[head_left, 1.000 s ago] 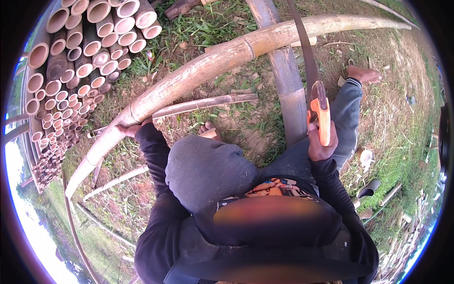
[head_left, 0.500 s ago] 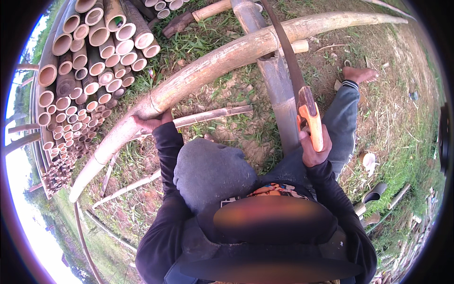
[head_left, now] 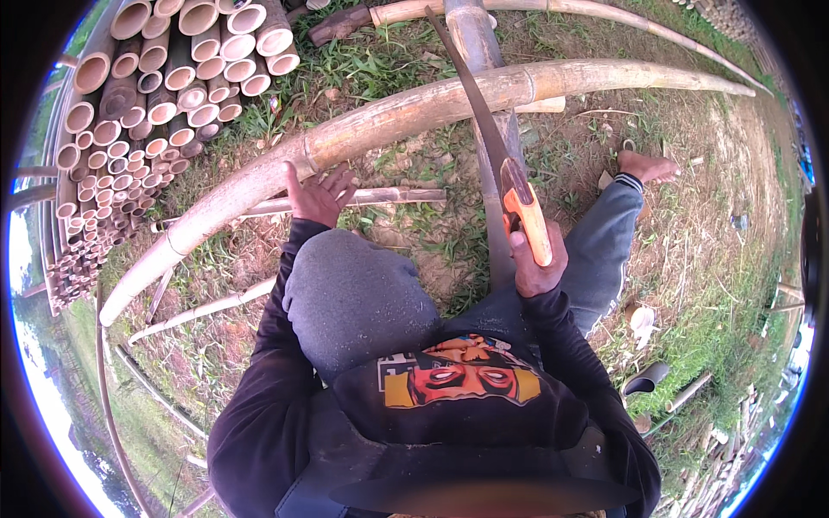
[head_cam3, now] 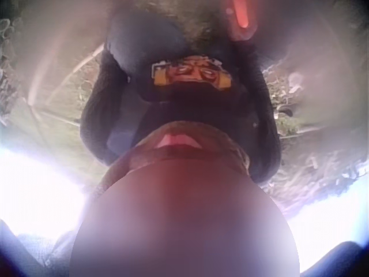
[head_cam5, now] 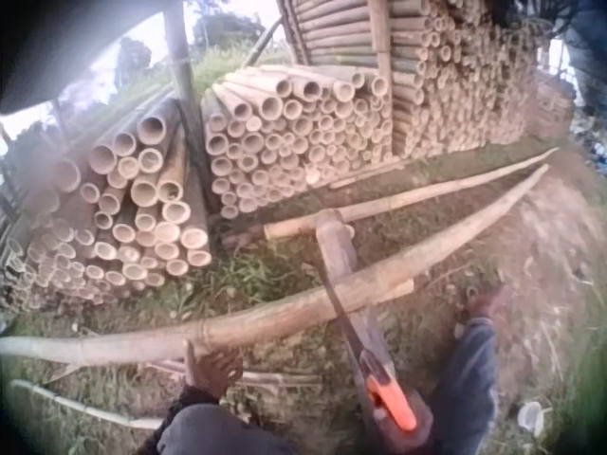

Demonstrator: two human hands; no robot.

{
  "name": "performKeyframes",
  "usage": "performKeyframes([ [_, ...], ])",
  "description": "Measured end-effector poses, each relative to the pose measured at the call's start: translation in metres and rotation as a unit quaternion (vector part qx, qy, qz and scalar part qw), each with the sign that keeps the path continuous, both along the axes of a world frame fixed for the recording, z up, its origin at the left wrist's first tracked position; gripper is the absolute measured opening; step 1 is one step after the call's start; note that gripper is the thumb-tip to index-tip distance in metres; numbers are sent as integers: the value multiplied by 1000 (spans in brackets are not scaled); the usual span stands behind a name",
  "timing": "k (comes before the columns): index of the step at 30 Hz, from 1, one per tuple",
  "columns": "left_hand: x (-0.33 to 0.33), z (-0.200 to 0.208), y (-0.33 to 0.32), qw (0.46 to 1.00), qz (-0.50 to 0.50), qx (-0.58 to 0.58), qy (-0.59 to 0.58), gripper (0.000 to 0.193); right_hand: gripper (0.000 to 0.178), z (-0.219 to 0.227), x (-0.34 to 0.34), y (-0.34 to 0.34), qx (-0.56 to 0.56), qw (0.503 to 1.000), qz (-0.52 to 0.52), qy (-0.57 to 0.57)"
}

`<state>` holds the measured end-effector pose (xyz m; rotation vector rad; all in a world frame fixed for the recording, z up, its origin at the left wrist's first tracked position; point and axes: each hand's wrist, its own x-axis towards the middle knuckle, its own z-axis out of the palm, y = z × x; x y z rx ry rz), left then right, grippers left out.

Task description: The person sits on the ground and uses a hand saw to cut long bamboo poles into shorter sections. They position each pole on a wooden support, saw through it, and then move the cut piece aside before repeating the process with another pole.

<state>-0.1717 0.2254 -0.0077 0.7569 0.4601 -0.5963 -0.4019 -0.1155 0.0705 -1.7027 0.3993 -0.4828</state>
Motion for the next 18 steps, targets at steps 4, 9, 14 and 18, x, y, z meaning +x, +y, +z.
performKeyframes([
  [4, -14, 32, -36, 789, -331, 395, -334, 75, 54, 10, 2, 5, 39, 999, -3, -37],
  [9, 49, 77, -92, 321, -92, 625, -706, 68, 57, 17, 3, 13, -60, 997, 24, -52],
  [14, 101, 72, -148, 461, -316, 638, -530, 69, 53, 19, 3, 22, -62, 997, 17, -36],
  [18, 130, 63, -178, 536, -402, 624, -402, 73, 53, 22, 4, 26, -85, 996, 13, -36],
])
